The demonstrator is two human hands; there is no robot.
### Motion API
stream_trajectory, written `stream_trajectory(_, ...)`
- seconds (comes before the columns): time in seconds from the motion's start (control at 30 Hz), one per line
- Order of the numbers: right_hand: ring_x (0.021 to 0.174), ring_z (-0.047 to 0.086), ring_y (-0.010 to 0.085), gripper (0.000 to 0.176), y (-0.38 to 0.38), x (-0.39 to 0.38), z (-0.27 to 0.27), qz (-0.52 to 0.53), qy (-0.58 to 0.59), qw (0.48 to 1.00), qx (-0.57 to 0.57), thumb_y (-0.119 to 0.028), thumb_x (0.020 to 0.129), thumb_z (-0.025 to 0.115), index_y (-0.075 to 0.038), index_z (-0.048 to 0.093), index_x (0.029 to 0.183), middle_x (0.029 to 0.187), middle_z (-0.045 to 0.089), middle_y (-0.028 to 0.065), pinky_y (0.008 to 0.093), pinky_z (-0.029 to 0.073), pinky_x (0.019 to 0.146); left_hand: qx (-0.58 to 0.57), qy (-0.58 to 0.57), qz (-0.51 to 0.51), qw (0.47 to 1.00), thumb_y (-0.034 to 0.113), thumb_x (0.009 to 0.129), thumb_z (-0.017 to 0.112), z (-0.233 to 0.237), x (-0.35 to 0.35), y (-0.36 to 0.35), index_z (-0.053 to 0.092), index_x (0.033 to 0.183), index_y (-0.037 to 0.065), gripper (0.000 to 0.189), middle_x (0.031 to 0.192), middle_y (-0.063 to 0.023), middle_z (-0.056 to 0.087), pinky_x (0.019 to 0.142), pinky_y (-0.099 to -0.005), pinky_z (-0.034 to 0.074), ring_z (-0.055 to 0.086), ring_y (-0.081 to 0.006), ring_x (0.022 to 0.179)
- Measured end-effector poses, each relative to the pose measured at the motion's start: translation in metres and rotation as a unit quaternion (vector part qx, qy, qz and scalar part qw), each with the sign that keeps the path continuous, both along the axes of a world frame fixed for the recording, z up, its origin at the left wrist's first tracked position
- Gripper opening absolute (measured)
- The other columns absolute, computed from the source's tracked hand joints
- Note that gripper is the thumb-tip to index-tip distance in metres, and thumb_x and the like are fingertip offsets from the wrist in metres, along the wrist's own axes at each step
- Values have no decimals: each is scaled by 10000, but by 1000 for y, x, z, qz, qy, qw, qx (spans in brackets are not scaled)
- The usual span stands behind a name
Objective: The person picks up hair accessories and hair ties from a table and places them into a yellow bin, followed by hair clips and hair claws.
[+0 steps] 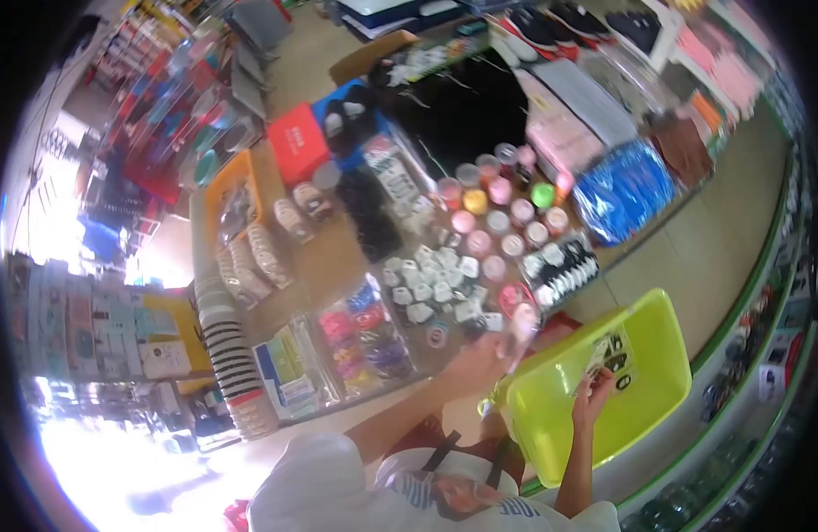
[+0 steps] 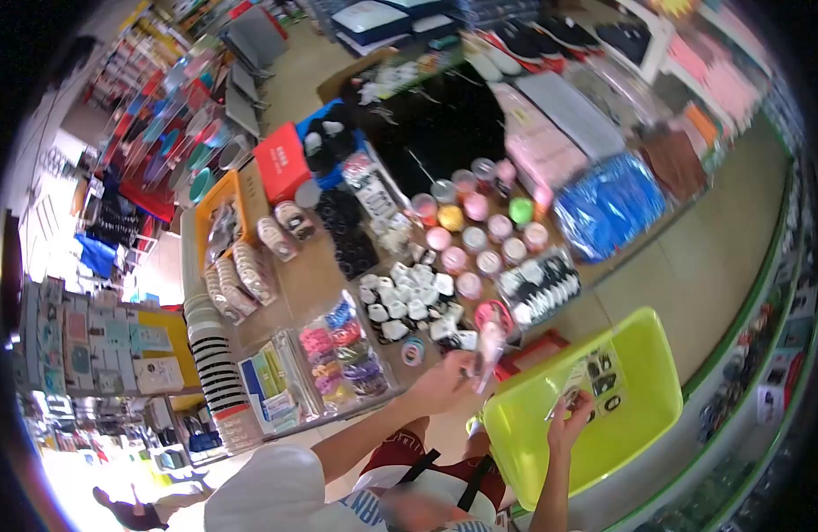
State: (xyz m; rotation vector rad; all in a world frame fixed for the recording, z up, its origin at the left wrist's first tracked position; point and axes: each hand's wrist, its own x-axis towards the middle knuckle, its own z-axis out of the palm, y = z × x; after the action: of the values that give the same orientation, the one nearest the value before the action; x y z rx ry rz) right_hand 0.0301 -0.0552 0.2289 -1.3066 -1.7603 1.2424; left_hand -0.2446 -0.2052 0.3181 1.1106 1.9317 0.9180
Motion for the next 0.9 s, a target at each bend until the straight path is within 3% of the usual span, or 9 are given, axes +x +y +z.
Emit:
stream_trajectory(0.07, 984, 501, 181, 409, -13, -74, 34, 68, -29, 996, 39, -157, 890, 610, 3, 447, 1229, 1105, 528, 107, 323, 412, 851, 11, -24, 110, 994, 400, 937, 573, -8, -51, -48, 417, 1299, 39, 534, 1118, -257, 603, 879, -440, 495, 615, -414, 1043)
stream_trajectory(0.13, 978, 490, 193, 479, -38, -150, 46, 147, 5, 982, 117, -169, 839, 651, 1, 463, 1245, 1098, 527, 109, 331, 404, 862, 19, -11, 174, 984, 285, 937, 603, 3, -94, -91, 384, 1293, 0, 506, 1062, -231, 608, 843, -423, 513, 635, -368, 1003)
stream_trajectory(0.3, 1013, 502, 203, 568, -136, -374, 99, 362, 100, 925, 61, -181, 847, 723, 25, 407, 1272, 1123, 491, 134, 332, 431, 858, 48, 67, 281, 956, 191, 943, 611, -15, -168, -195, 375, 1240, -40, 445, 1029, -222, 617, 787, -406, 537, 663, -335, 930)
stream_trajectory(0.33, 989, 508, 179, 586, -147, -414, 74, 386, 78, 916, 83, -181, 851, 731, 26, 393, 1283, 1136, 485, 128, 304, 451, 796, 49, 87, 283, 954, 184, 945, 608, -30, -179, -214, 376, 1230, -46, 433, 1029, -226, 618, 781, -406, 539, 665, -334, 925)
stream_trajectory(0.37, 955, 517, 164, 594, -167, -460, 81, 392, 160, 905, -35, -187, 845, 742, 23, 397, 1280, 1122, 492, 121, 287, 457, 763, 42, 93, 310, 945, 210, 946, 596, -26, -188, -224, 389, 1230, -34, 427, 1037, -229, 619, 779, -425, 536, 663, -346, 933)
stream_trajectory(0.5, 993, 562, 289, 678, -214, -607, 33, 397, 135, 902, 99, -184, 763, 776, 74, 400, 1263, 1125, 512, 211, 377, 467, 870, 46, 70, 432, 898, 266, 952, 571, -17, -223, -255, 409, 1213, -50, 441, 1053, -235, 622, 760, -459, 536, 665, -371, 927)
stream_trajectory(0.67, 1065, 512, 442, 761, -232, -685, -19, 321, -19, 915, 242, -177, 722, 797, 78, 360, 1292, 1179, 487, 300, 487, 433, 935, 23, 28, 452, 891, 193, 930, 632, -6, -252, -268, 392, 1229, -78, 469, 1072, -274, 594, 760, -410, 532, 657, -356, 906)
stream_trajectory(0.77, 1083, 493, 454, 787, -237, -698, -33, 309, -43, 917, 250, -183, 720, 806, 71, 345, 1304, 1180, 483, 298, 501, 417, 951, 45, 41, 460, 886, 299, 948, 587, -22, -265, -273, 387, 1249, -38, 494, 1134, -295, 579, 764, -501, 524, 627, -444, 982)
stream_trajectory(0.9, 1101, 483, 446, 796, -234, -708, -37, 307, -11, 918, 251, -177, 728, 806, 67, 334, 1321, 1182, 478, 293, 481, 424, 946, 58, 67, 466, 880, 253, 940, 599, -32, -289, -266, 385, 1219, -52, 466, 1107, -291, 553, 729, -514, 518, 623, -446, 942)
